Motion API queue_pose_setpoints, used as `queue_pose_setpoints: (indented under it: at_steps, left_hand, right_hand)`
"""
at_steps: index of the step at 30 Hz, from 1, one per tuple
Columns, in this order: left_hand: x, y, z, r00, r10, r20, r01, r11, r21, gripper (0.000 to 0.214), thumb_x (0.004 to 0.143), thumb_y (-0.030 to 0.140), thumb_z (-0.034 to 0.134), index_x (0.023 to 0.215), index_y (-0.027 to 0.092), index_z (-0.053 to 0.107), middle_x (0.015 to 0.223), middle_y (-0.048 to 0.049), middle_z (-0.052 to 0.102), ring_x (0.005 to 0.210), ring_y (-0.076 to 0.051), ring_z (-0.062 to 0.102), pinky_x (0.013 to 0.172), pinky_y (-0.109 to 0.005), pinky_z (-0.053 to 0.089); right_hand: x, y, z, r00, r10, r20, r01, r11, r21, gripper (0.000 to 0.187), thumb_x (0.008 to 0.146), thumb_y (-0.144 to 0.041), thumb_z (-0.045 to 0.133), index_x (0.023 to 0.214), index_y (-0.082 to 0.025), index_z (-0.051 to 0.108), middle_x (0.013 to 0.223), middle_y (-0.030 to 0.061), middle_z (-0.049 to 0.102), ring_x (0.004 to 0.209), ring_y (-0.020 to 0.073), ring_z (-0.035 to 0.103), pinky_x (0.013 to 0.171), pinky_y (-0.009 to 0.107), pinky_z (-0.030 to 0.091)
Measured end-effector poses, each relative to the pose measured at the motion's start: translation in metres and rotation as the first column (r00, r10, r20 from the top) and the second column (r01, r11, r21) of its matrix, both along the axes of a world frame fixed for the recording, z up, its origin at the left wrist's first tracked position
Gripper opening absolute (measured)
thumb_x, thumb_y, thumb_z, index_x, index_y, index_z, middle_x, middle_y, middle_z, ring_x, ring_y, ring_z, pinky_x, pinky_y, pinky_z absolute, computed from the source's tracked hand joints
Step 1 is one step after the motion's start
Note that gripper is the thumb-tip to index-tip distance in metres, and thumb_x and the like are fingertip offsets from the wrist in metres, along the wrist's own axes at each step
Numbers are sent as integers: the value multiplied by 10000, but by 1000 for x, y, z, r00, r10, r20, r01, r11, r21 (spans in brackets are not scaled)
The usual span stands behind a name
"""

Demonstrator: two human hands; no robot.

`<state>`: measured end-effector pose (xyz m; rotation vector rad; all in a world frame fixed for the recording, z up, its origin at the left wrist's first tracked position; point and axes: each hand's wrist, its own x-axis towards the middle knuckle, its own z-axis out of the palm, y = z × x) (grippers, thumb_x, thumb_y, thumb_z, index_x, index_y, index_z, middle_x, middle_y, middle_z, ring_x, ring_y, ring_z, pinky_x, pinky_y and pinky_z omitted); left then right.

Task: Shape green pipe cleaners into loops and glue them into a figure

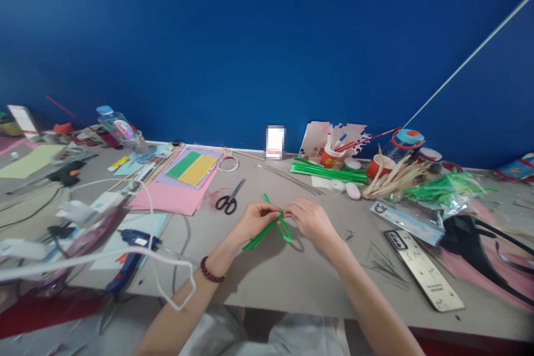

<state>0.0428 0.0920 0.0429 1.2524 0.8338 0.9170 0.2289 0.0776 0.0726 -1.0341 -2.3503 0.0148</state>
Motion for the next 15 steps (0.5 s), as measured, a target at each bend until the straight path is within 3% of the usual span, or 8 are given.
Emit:
queue_pose_setpoints:
  at_steps: [10, 15]
  left_hand:
    - [4, -2, 4, 996, 85, -21, -85, 996, -16, 280, 641, 371, 724, 761, 118, 712, 744, -73, 714, 642, -160, 624, 648, -267, 481]
    - [3, -2, 9, 993, 118, 19, -118, 993, -28, 276, 631, 371, 731, 762, 130, 705, 717, -53, 697, 630, -146, 601, 662, -272, 471]
  right_hand:
    - [-7, -1, -10, 996, -87, 32, 81, 984, 157, 214, 907, -185, 439, 746, -174, 580, 701, 46, 617, 710, 178, 517, 651, 292, 340]
    - [-7, -1, -10, 988, -28, -152, 33, 999, 35, 168, 900, -190, 466, 788, -186, 590, 748, 41, 650, 728, 174, 532, 684, 293, 388]
